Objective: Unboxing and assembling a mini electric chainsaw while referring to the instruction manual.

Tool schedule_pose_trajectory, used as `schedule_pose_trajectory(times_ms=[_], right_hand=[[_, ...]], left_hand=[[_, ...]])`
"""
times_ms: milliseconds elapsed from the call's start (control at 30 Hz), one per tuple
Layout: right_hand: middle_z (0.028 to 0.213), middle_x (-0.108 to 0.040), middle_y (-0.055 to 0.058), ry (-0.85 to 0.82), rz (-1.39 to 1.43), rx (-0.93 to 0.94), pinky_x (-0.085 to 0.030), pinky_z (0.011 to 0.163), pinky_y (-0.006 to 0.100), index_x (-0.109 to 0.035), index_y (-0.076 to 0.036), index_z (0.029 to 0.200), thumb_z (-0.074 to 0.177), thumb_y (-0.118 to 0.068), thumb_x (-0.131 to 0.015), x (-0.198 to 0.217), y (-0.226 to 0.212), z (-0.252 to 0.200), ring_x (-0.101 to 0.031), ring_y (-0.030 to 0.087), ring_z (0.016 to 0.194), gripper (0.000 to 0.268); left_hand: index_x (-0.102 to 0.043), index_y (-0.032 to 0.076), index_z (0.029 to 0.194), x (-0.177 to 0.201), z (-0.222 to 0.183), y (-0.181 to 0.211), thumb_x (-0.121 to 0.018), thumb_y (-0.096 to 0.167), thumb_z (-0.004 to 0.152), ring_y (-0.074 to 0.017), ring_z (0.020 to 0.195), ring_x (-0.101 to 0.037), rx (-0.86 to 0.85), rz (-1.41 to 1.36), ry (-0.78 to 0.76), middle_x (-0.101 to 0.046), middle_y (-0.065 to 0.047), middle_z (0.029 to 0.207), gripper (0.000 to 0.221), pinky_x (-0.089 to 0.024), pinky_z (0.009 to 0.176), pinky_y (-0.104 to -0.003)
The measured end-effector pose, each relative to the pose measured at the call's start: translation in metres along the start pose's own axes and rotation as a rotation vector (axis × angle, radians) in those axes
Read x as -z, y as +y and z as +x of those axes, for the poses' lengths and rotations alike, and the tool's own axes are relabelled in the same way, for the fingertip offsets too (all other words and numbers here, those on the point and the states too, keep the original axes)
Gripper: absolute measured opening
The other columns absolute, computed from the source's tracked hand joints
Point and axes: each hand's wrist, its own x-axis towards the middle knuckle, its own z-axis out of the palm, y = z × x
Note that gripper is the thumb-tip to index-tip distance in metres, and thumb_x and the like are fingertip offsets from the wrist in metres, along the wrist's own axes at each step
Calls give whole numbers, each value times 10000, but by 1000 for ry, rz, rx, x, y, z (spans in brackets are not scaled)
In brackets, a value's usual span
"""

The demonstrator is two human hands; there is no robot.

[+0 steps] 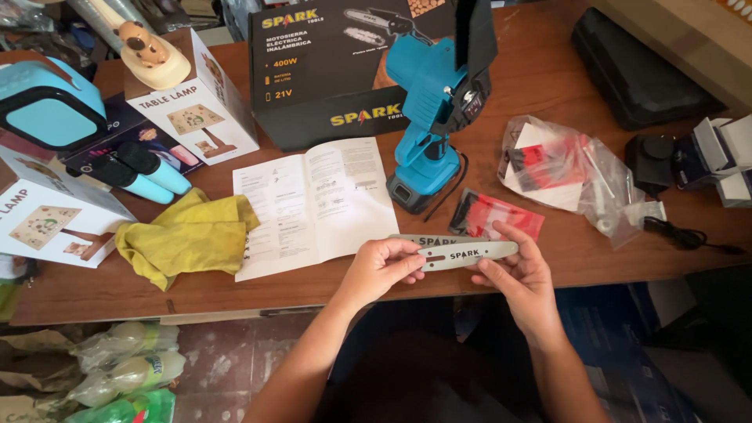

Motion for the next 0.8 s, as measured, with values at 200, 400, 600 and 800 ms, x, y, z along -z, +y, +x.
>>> schedule_pose_trajectory(times_ms=[200,400,600,800], right_hand=[[1036,-718,241,46,3,23,-679,699,400,-511,5,1447,857,90,-685,2,4,0,-761,317,893,621],[796,-705,119,286,-511,421,-612,522,345,-712,-14,1035,792,-60,-885,13,10,-9,-702,223,661,302],[891,-663,39,70,-1223,1061,-528,696,344,-784,-81,1092,907,-109,-836,-16,-24,-22,-592,217,699,195],[923,-665,6,-97,-1402,1323,-497,595,323,-758,-68,1107,991,-101,-712,-41,-24,-22,-586,183,713,130]], left_hand=[[-706,-89,1146,-5,-3,3,-747,89,932,-242,828,-780,-15,32,9,-771,-232,936,281,-673,725,-318],[-773,48,1110,-11,-6,11,-794,203,910,-183,811,-775,-137,302,61,-796,-130,914,253,-657,693,-290],[-791,111,976,-22,-23,33,-717,380,901,-90,715,-732,-46,359,-53,-806,-19,853,289,-574,674,-207],[-777,34,967,-27,-26,27,-722,298,915,-125,721,-755,147,158,-50,-783,-85,797,275,-630,667,-225]])
